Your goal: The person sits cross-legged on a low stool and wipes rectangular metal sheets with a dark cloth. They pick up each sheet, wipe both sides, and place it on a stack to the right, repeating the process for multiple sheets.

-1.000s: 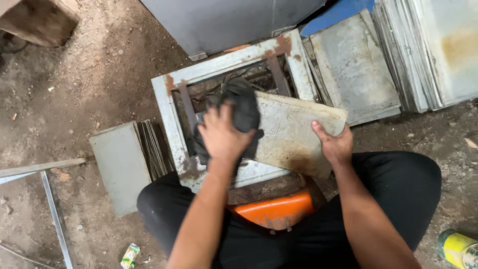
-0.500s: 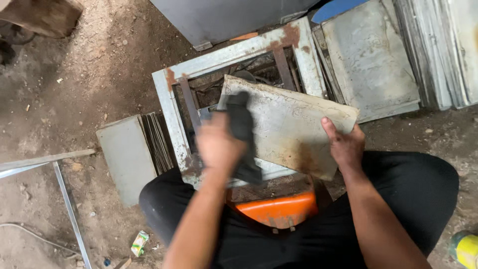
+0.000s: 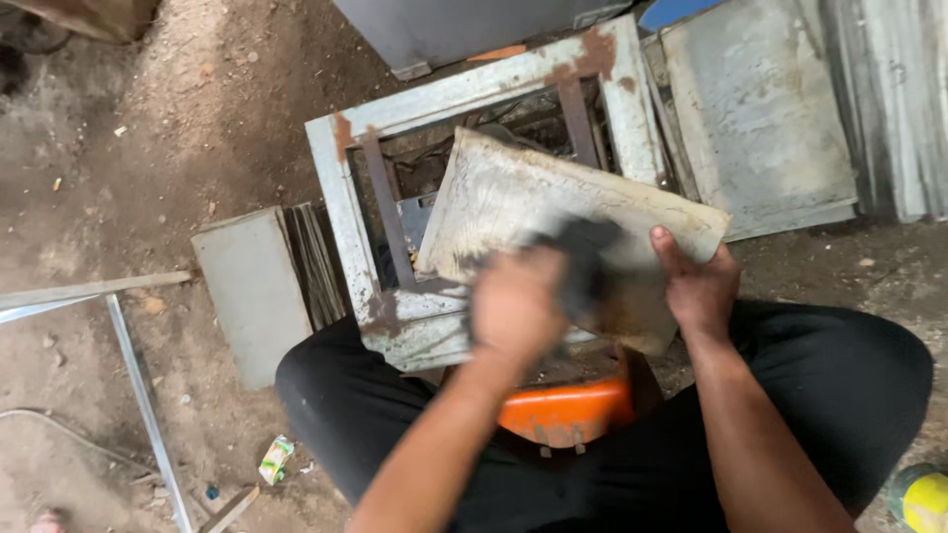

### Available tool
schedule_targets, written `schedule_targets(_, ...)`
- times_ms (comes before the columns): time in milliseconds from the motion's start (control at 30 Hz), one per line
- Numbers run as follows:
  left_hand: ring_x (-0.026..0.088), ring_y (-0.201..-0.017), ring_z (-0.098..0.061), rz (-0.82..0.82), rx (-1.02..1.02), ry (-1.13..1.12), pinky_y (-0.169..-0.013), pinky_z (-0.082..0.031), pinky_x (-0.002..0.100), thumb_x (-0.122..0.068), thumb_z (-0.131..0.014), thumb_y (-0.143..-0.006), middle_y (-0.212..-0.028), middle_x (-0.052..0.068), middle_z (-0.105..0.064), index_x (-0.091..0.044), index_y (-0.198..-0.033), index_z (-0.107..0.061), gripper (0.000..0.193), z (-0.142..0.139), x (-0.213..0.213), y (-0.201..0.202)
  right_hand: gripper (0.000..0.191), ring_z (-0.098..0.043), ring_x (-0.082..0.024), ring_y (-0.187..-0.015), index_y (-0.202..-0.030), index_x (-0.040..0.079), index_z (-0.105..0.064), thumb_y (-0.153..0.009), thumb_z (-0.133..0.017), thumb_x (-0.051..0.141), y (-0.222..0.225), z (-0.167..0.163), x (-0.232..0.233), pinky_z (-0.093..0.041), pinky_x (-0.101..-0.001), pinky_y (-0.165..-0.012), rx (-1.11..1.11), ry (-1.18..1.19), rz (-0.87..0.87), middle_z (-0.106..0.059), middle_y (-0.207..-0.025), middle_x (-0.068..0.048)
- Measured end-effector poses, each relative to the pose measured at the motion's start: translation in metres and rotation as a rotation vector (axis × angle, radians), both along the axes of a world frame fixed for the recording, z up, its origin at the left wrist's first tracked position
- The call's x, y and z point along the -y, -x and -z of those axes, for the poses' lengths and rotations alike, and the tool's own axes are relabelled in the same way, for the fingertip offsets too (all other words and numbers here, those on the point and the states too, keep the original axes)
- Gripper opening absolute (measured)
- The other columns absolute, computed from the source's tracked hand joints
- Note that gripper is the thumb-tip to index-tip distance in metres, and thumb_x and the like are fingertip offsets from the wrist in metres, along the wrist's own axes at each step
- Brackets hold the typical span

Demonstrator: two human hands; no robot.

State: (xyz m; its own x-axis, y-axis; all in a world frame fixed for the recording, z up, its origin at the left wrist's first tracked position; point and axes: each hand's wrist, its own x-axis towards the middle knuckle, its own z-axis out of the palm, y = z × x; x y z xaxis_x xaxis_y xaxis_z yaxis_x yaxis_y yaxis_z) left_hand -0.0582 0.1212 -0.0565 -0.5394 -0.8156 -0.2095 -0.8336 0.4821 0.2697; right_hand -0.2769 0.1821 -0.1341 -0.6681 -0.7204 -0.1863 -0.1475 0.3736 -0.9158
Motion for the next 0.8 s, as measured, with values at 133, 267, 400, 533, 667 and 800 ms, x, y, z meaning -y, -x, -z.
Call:
schedule_targets(133,0.037,-0.076,-0.069,-0.509,0.039,0.219,-0.060,-0.059,0.047,-0.028,-0.092,-0.056,-0.097,0.022,-0.064,0.001,-0.117,-0.059,0.075,-0.010,0.060,-0.066,0.041,-0.071,-0.015,-0.096,-0.116,0.000,-0.072,-0.091,-0.084,0.030,-0.006,-0.004,-0.002,-0.056,-0.0309,-0.086,0.140,0.060,0.035,-0.076,-0.108,-0.007)
schedule_targets(267,0.026,-0.081,-0.064,-0.262,0.155,0.396,-0.062,-0.052,0.043,-0.015,-0.074,-0.076,-0.097,0.008,-0.065,-0.009,-0.115,-0.059,0.043,0.025,0.024,-0.023,0.037,-0.071,-0.016,-0.099,-0.117,0.000,-0.073,-0.093,-0.083,0.027,-0.002,-0.002,-0.002,-0.055,-0.0309,-0.088,0.019,-0.001,0.016,-0.077,-0.109,-0.007)
schedule_targets(400,0.030,-0.094,-0.061,-0.096,-0.079,0.085,-0.077,-0.048,0.047,-0.025,-0.071,-0.089,-0.101,0.009,-0.061,-0.024,-0.121,-0.062,0.033,0.040,-0.061,0.057,0.036,-0.070,-0.013,-0.100,-0.121,0.004,-0.074,-0.093,-0.078,0.026,0.001,-0.002,0.001,-0.057,-0.0290,-0.089,0.466,0.184,0.076,-0.076,-0.114,-0.002)
schedule_targets(533,0.040,-0.105,-0.061,-0.017,-0.261,-0.106,-0.087,-0.050,0.050,-0.029,-0.080,-0.064,-0.111,0.019,-0.065,-0.014,-0.120,-0.062,0.061,0.018,-0.072,0.063,0.036,-0.068,-0.014,-0.099,-0.119,0.004,-0.073,-0.092,-0.080,0.026,0.000,-0.011,0.003,-0.055,-0.0311,-0.088,0.388,0.069,0.058,-0.074,-0.112,-0.003)
schedule_targets(667,0.043,-0.094,-0.064,-0.329,-0.083,0.067,-0.082,-0.052,0.054,-0.014,-0.080,-0.059,-0.101,0.021,-0.064,-0.003,-0.118,-0.058,0.064,-0.002,-0.001,-0.013,0.037,-0.068,-0.013,-0.100,-0.119,0.007,-0.074,-0.091,-0.078,0.032,0.001,-0.022,0.003,-0.053,-0.0309,-0.088,0.363,-0.189,0.046,-0.075,-0.112,-0.003)
schedule_targets(800,0.038,-0.080,-0.061,-0.378,0.074,0.251,-0.067,-0.050,0.050,-0.020,-0.073,-0.076,-0.098,0.022,-0.060,0.002,-0.125,-0.055,0.057,0.010,-0.006,-0.008,0.038,-0.068,-0.013,-0.097,-0.117,0.006,-0.075,-0.088,-0.081,0.031,0.004,-0.021,0.005,-0.054,-0.0301,-0.087,0.483,-0.100,0.094,-0.075,-0.111,-0.003)
